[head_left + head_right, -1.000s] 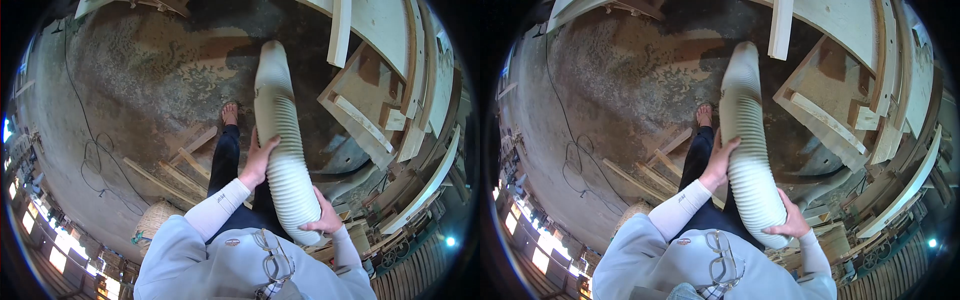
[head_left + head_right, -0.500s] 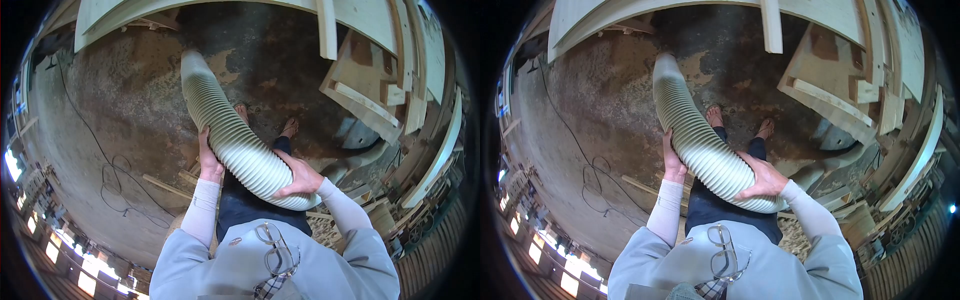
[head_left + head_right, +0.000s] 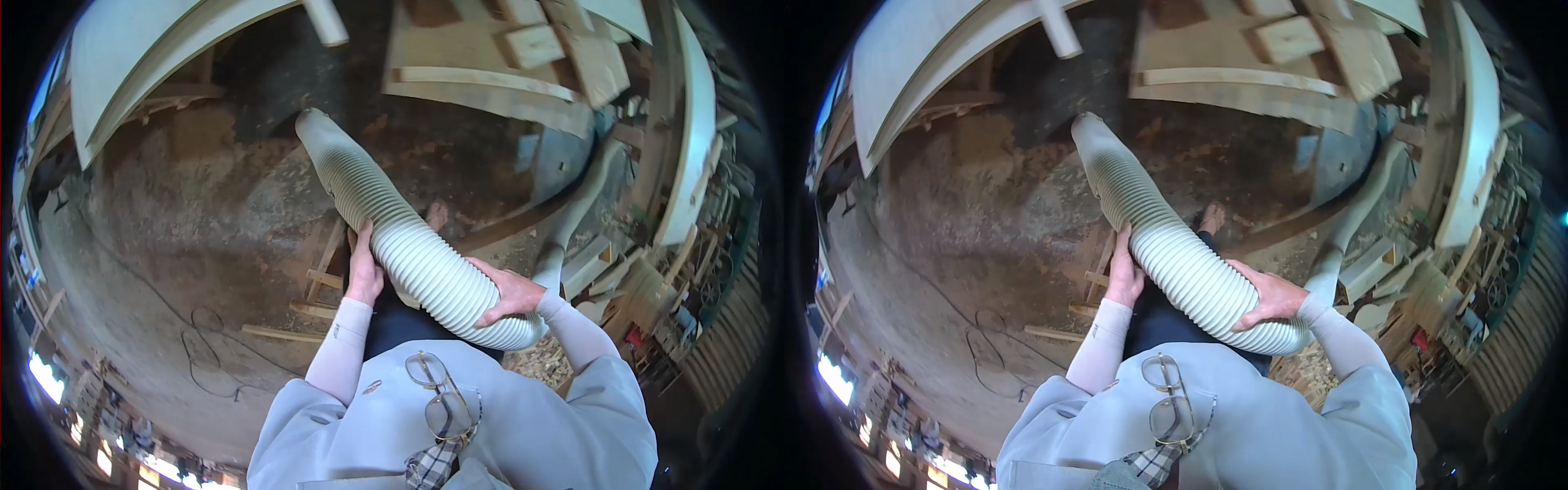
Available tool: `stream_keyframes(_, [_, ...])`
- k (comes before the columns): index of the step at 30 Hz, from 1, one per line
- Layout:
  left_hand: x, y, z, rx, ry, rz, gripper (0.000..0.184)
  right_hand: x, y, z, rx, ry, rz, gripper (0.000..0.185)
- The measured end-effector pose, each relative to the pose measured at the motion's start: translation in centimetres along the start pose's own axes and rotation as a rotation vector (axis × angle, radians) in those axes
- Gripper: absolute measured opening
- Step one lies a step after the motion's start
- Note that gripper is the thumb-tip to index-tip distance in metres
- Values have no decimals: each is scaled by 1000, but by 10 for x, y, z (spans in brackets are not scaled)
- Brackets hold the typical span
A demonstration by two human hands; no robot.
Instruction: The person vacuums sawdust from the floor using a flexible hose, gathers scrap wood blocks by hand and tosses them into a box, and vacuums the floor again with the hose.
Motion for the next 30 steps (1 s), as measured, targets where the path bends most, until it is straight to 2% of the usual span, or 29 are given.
stream_keyframes(3, [-70,-36,15,-179,-52,-190,76,57,56,15,8,-80,6,135])
stream_keyframes(4, [-74,-12,49,-129,-118,-143,72,73,75,14,50,-95,26,135])
stream_keyframes(6, [-125,5,84,-134,-124,-270,67,109,113,21,84,-188,88,135])
stream_keyframes(9, [-224,-27,85,-290,-143,-387,61,166,157,27,150,-262,95,135])
stream_keyframes(11, [-265,-11,102,-305,-179,-418,51,196,183,35,148,-294,71,134])
stream_keyframes(12, [-298,-20,97,-348,-163,-452,52,209,199,35,160,-324,112,133])
stream_keyframes(15, [-338,11,112,-298,-228,-388,60,272,230,53,196,-394,130,130])
stream_keyframes(17, [-373,-8,84,-221,-278,-320,68,288,233,59,184,-403,98,130])
stream_keyframes(19, [-368,8,76,-193,-255,-260,74,278,245,60,146,-397,157,131])
stream_keyframes(21, [-332,32,74,-155,-217,-92,81,271,238,63,112,-366,140,132])
stream_keyframes(24, [-300,38,31,-110,-176,-132,83,238,220,64,47,-266,128,134])
stream_keyframes(28, [-239,46,-13,-187,4,-105,78,169,177,70,-20,-122,70,132])
stream_keyframes(29, [-218,47,-31,-101,-19,-29,75,156,165,74,-32,-102,71,132])
stream_keyframes(30, [-197,55,-41,-56,1,-37,75,145,151,80,-49,-75,75,132])
Point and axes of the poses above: each hand's wrist, its own y-axis away from the middle knuckle, its own z-axis out of the palm, x = y × z, the point moved 9 cm from there along -y, towards the middle knuckle, and after that the axes turned 9 degrees about y, right-handed, at the moved point
